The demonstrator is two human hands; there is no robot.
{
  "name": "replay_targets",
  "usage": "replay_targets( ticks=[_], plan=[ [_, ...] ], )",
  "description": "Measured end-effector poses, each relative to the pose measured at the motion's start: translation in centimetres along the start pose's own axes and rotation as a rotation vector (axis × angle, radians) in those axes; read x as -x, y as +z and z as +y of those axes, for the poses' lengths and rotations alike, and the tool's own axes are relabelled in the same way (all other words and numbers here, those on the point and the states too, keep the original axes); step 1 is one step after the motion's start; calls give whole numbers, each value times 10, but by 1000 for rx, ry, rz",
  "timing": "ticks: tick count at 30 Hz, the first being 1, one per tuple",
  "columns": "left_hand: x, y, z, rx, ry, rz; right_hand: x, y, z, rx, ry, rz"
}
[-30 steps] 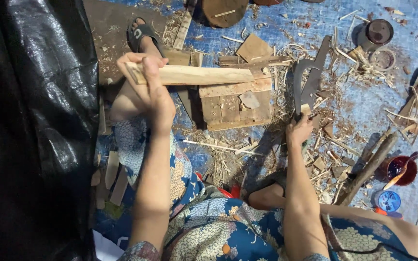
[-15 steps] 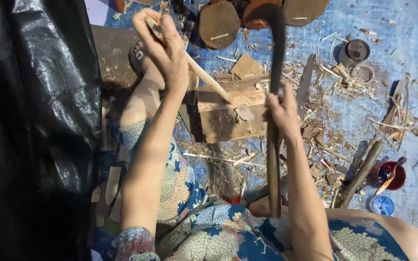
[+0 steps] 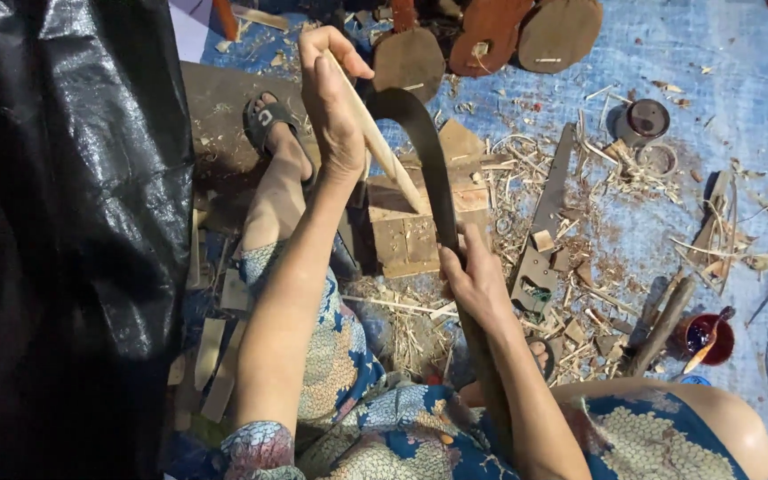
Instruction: Sanding and scraping a wooden instrument neck using abrasive material and a curved blade to smooth and shape the surface.
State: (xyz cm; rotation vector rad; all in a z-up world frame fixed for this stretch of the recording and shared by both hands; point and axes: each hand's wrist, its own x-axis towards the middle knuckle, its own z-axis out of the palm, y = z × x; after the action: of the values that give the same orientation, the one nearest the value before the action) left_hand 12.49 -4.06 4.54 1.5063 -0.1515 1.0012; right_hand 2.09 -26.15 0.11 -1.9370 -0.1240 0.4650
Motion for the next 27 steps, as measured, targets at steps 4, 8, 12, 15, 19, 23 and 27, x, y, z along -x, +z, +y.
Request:
replay_targets(
  ticks=[4,8,12,15,19,23,27],
  plan=[
    [0,-1,1,237,-80,-72,4,-13,3,-106,62,-67],
    [2,-3,-8,422,-108,-168,-12,-8,28,-183,127,23],
    [17,-6,-13,452,-128,-139,-17,-7,66,-372,115,-54],
    [18,-6,-7,477,-123,-145,-24,-11,85,-499,173,-141],
    [23,-7,-1,395,-80,-130,-30,-17,105,-1196,177,-326],
    [27,-9,6,386,-93,-144,-40,-13,124,-1606,69,-442],
    [29,-8,4,391,-88,-166,-54,-15,133,-1851,16,-553]
  ],
)
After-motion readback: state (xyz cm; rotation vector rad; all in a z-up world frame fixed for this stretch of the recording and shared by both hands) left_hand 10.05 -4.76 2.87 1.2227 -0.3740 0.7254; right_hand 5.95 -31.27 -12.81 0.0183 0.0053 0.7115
